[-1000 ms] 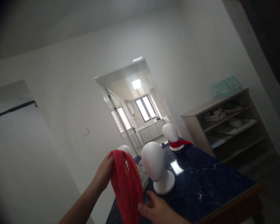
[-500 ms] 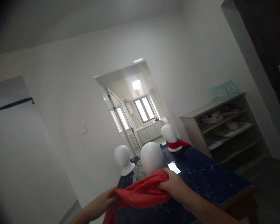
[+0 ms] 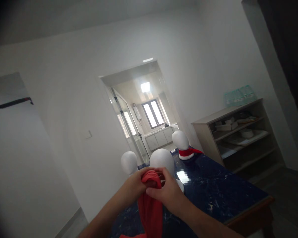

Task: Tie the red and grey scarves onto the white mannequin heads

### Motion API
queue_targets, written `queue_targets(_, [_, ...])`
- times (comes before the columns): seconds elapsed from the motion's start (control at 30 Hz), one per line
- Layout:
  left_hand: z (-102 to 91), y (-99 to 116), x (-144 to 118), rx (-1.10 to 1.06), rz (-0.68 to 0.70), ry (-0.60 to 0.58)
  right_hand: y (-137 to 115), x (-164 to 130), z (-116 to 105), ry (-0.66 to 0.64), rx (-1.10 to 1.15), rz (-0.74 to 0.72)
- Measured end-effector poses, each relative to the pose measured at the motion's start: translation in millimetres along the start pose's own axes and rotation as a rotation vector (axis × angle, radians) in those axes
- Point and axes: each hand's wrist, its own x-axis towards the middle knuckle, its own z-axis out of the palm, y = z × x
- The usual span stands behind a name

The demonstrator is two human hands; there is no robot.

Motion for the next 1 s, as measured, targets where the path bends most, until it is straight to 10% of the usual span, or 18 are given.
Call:
queue_targets(0.47, [-42.1, 44, 1, 0.135, 0.000, -0.106, -2, -10, -30, -0.067, 0.419, 0.227])
queue_targets(0.77, [-49.4, 64, 6, 0.113, -0.045, -0.369, -5, -4, -58, -0.585, -0.040, 0.185])
queue_targets(1.0, [-35.5, 44, 10, -0.620, -0.081, -0.448, -3, -4, -61, -0.500, 0.095, 0.187])
